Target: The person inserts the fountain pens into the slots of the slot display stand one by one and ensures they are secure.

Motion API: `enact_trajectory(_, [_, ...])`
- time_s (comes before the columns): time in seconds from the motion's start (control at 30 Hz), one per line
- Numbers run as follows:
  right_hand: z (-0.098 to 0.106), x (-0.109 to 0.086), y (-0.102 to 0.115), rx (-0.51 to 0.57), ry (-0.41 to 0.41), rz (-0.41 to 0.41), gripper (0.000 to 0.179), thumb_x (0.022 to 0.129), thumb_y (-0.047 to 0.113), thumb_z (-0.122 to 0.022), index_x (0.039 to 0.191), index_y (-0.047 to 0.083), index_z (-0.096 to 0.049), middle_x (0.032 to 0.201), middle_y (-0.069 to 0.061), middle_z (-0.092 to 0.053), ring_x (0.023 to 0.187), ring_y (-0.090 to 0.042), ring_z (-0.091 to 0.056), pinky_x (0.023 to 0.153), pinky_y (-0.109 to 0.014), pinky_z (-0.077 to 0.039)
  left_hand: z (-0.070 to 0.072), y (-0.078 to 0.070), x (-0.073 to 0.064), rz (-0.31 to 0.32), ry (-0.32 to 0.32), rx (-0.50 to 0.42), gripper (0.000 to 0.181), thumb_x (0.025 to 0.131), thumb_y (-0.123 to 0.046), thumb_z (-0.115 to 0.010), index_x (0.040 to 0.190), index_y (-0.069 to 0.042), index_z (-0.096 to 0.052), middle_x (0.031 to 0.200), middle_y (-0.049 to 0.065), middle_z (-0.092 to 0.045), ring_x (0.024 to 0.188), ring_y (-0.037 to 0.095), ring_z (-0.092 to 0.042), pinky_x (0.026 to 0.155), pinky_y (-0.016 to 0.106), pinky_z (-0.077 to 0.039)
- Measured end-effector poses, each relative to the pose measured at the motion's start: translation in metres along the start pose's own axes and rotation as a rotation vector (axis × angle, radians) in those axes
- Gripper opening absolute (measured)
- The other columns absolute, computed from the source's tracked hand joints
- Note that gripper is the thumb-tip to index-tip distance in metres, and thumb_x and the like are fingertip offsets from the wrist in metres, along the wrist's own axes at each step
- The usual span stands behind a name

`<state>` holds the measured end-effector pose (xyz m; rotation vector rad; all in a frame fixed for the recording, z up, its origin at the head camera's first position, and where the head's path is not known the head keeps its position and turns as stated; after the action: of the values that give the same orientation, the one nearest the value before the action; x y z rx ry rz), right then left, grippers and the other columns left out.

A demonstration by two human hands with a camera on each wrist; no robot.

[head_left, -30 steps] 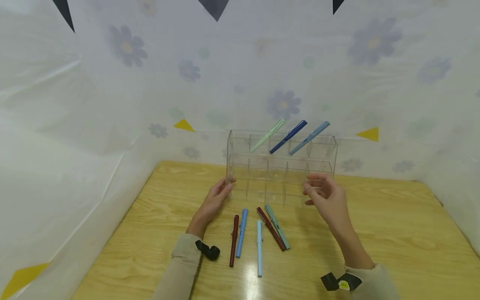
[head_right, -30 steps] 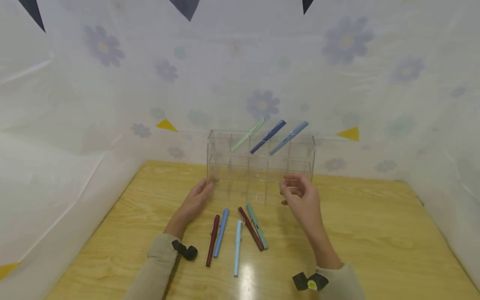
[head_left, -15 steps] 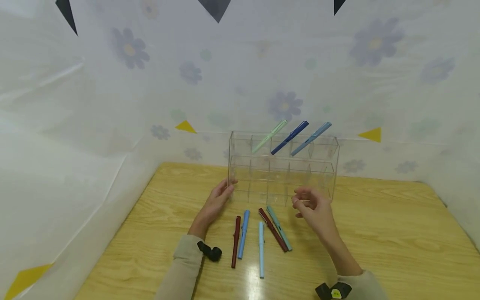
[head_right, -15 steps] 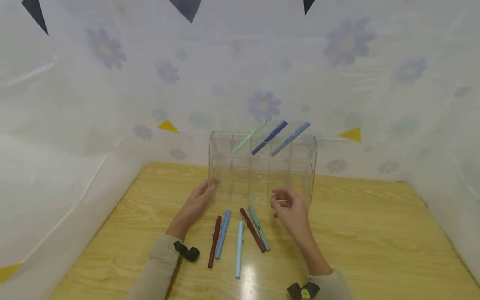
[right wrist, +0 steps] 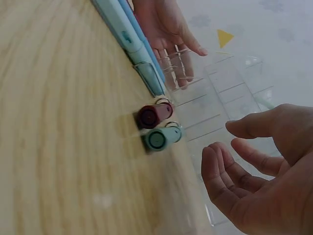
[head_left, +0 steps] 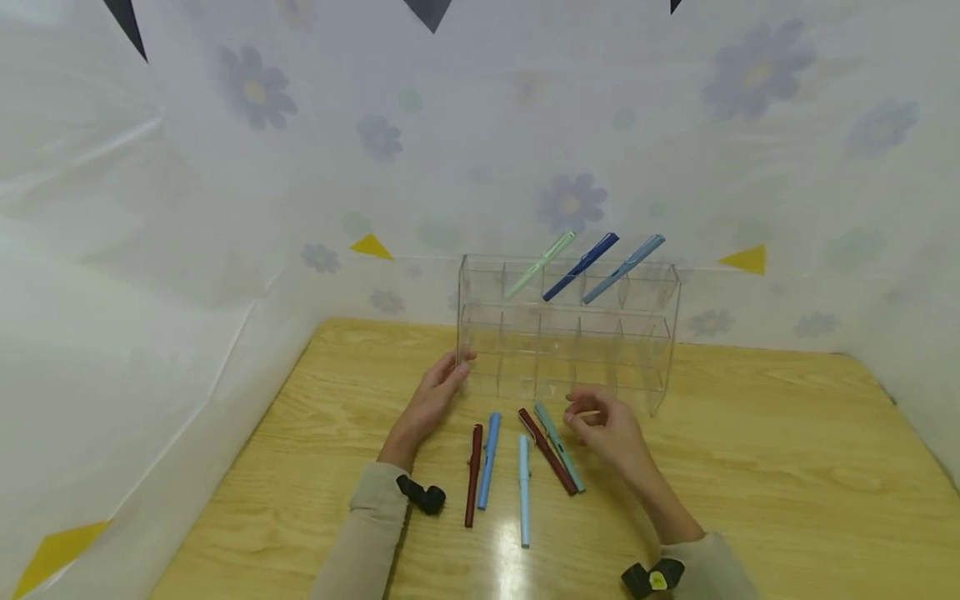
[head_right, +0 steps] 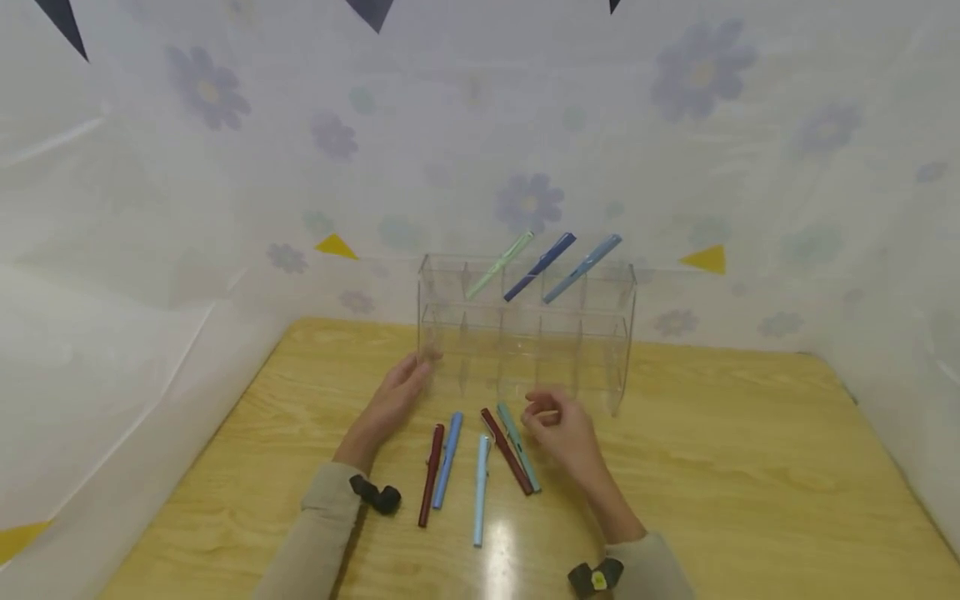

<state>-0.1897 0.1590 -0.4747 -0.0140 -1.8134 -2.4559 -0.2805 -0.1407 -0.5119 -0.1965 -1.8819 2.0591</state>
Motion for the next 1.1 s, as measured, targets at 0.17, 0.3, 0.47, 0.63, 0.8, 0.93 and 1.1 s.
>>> enact_trajectory(0.17, [-0.006, 0.000, -0.003, -0.045, 0.029, -0.014, 0.028, 0.094, -0.002, -0.071, 0.121, -0.006, -0.065, 0.104, -0.017, -0.069, 0.090, -0.029, -0.070, 0.067, -0.030, -0.058, 0.000, -0.003, 0.001, -0.002, 0.002, 0.010, 0.050, 0.111, -0.037, -0.047, 0.152, -0.009, -0.048, 0.159, 0.008, -0.042, 0.146, 0.029, -0.038, 0.115, 0.056, -0.031])
enact_trajectory(0.3, [-0.009, -0.002, -0.005, -0.098, 0.047, -0.013, 0.027, 0.093, -0.001, -0.073, 0.119, -0.005, -0.066, 0.101, -0.013, -0.069, 0.087, -0.023, -0.068, 0.069, -0.026, -0.055, 0.000, -0.004, 0.001, 0.001, 0.006, 0.018, 0.049, 0.111, -0.037, -0.047, 0.152, -0.009, -0.048, 0.159, 0.009, -0.042, 0.146, 0.030, -0.038, 0.115, 0.056, -0.032])
enact_trajectory(0.47, [-0.016, -0.004, -0.008, -0.181, 0.058, -0.003, 0.026, 0.091, -0.002, -0.075, 0.116, -0.001, -0.068, 0.098, -0.007, -0.068, 0.083, -0.018, -0.067, 0.071, -0.026, -0.054, 0.000, -0.004, 0.001, 0.003, 0.008, 0.026, 0.051, 0.111, -0.037, -0.047, 0.152, -0.008, -0.047, 0.158, 0.008, -0.044, 0.146, 0.029, -0.039, 0.115, 0.055, -0.032])
enact_trajectory(0.63, [-0.021, -0.008, -0.005, -0.265, 0.062, -0.002, 0.029, 0.087, -0.006, -0.071, 0.115, -0.001, -0.070, 0.098, -0.007, -0.069, 0.083, -0.015, -0.064, 0.072, -0.026, -0.054, 0.001, -0.003, 0.001, -0.001, 0.001, 0.022, 0.049, 0.111, -0.036, -0.047, 0.151, -0.008, -0.049, 0.158, 0.009, -0.043, 0.146, 0.029, -0.038, 0.115, 0.055, -0.033])
enact_trajectory(0.8, [-0.025, -0.012, 0.000, -0.315, 0.041, -0.001, 0.029, 0.086, -0.005, -0.070, 0.114, -0.002, -0.072, 0.097, -0.006, -0.070, 0.080, -0.014, -0.064, 0.068, -0.025, -0.053, 0.001, -0.002, 0.000, -0.004, 0.000, 0.021, 0.048, 0.111, -0.036, -0.047, 0.150, -0.009, -0.050, 0.158, 0.009, -0.043, 0.146, 0.031, -0.038, 0.113, 0.057, -0.033])
enact_trajectory(0.93, [-0.026, -0.013, 0.002, -0.349, 0.028, 0.018, 0.026, 0.086, -0.006, -0.072, 0.112, -0.004, -0.073, 0.094, -0.007, -0.071, 0.079, -0.014, -0.066, 0.067, -0.026, -0.054, 0.001, -0.002, 0.001, -0.006, 0.000, 0.018, 0.048, 0.111, -0.036, -0.047, 0.150, -0.008, -0.049, 0.159, 0.010, -0.042, 0.146, 0.031, -0.038, 0.114, 0.058, -0.032])
enact_trajectory(1.1, [-0.024, -0.013, 0.002, -0.356, 0.036, 0.013, 0.029, 0.084, -0.007, -0.070, 0.112, -0.005, -0.073, 0.093, -0.006, -0.070, 0.078, -0.014, -0.066, 0.066, -0.026, -0.055, -0.001, -0.003, 0.000, -0.010, -0.001, 0.017, 0.048, 0.112, -0.034, -0.046, 0.151, -0.006, -0.048, 0.159, 0.011, -0.042, 0.146, 0.032, -0.038, 0.114, 0.057, -0.032])
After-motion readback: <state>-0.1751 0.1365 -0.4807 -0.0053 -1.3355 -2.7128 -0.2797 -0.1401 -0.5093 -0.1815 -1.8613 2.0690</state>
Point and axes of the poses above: each hand's wrist, its own x-axis towards the middle knuckle, its own z-axis out of the back of the hand, y = z × x, the point moved 1 cm from there along x, towards the middle knuckle
